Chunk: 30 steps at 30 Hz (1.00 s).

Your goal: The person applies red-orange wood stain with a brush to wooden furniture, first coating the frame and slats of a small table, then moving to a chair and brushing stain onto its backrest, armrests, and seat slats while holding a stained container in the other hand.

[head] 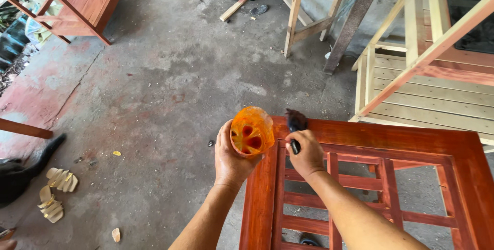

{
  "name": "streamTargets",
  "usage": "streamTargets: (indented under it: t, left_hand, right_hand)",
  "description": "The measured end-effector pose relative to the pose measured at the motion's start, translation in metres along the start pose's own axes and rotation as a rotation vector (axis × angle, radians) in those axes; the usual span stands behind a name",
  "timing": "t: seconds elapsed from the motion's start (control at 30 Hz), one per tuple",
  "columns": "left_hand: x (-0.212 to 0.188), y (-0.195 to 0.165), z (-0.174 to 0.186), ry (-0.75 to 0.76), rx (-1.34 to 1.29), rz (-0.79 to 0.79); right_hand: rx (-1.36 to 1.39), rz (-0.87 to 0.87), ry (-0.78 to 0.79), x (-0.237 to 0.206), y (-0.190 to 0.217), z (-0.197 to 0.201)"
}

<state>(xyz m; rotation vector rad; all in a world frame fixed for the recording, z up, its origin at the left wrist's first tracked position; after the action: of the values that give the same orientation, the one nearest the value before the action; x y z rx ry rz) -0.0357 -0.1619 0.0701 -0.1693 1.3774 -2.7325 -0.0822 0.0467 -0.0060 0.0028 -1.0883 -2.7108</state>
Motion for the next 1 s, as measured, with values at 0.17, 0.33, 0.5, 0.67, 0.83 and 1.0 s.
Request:
streamTargets:
  t: [0.17,0.33,0.5,0.67,0.83,1.0]
  left_hand:
    - [0.000,0.014,0.008,-0.003,0.032,0.010]
    - [0.011,0.004,-0.006,0.027,-0.026,0.024]
    - [0.019,-0.021,-0.029,0.046,-0.070,-0.006]
    - [0.020,-0.031,-0.049,0.119,-0.114,0.039]
    - [0.017,-0.036,-0.065,0.112,-0.123,-0.048]
    - [0.014,-0.038,-0.064,0.095,-0.096,-0.031]
  right_hand:
    - [0.331,-0.026,0.054,0.012,0.023,-0.015]
    - [0.434,0.092,-0.028,-0.013,0.006,0.001]
    - [0.183,-0.019,-0.208,-0.055,-0.070,0.060]
    - [-0.063,-0.349,-0.395,-0.103,-0.171,0.141]
    - [-0.297,-0.420,-0.489,-0.133,-0.211,0.195]
    - [-0.161,-0.376,-0.318,-0.119,-0.171,0.161]
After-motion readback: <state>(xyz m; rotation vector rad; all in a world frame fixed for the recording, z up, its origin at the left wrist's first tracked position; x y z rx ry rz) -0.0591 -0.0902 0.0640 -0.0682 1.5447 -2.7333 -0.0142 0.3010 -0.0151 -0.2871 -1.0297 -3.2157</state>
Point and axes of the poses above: each hand's wrist, its own x-axis towards the middle knuckle, its own z-axis out of the back of the hand, y = z × x, the point moved 2 cm from there along x, towards the middle knuckle, and after that the axes turned 15 degrees about y, right-handed, at the moved point
